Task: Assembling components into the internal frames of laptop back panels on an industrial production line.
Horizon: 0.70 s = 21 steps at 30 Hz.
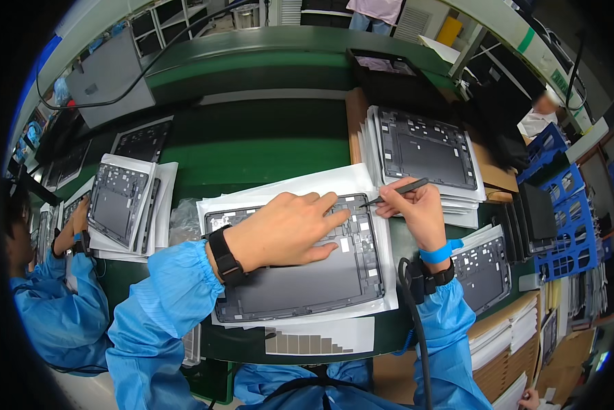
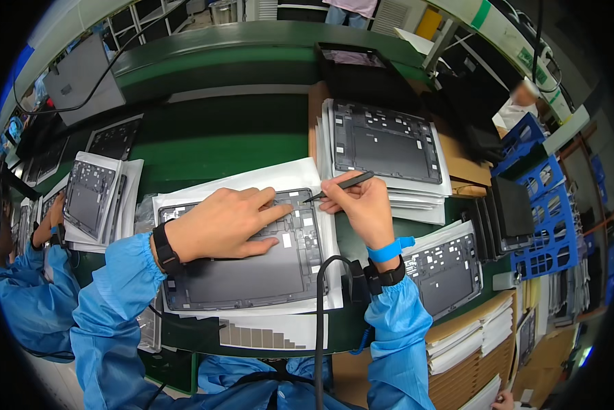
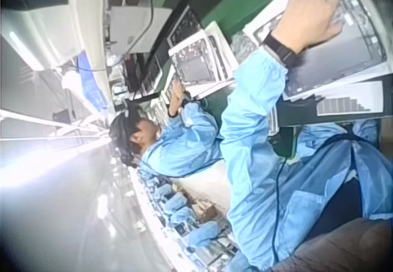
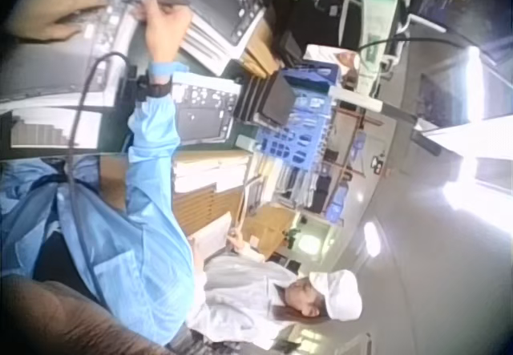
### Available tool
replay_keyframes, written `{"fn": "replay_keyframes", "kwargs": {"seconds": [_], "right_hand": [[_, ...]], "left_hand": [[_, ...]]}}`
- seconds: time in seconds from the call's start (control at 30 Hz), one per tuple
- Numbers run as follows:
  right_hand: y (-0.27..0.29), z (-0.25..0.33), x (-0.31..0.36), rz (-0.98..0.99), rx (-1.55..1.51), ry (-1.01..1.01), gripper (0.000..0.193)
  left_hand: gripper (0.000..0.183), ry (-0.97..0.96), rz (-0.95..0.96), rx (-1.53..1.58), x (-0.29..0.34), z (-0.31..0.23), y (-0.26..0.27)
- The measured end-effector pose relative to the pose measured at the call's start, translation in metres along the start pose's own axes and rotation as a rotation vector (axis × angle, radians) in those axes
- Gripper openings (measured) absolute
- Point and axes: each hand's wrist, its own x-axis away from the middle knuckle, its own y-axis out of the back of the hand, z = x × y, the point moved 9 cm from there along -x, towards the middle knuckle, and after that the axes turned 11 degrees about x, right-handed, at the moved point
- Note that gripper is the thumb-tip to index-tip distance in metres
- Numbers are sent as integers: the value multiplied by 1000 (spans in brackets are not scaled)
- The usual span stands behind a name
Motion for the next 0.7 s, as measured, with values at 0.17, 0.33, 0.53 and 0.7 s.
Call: {"fn": "replay_keyframes", "kwargs": {"seconds": [0.17,0.33,0.53,0.7], "right_hand": [[-1,0,-2,11,8,7,18],[-1,-1,-1,5,3,10,18],[-2,9,2,-27,102,30,19],[-1,9,6,-109,167,47,19]], "left_hand": [[49,-5,-10,20,-2,0,1],[48,2,-8,40,-5,1,-1],[53,-3,-33,-16,-8,-1,-2],[54,-26,-14,-143,-9,-5,-9]]}}
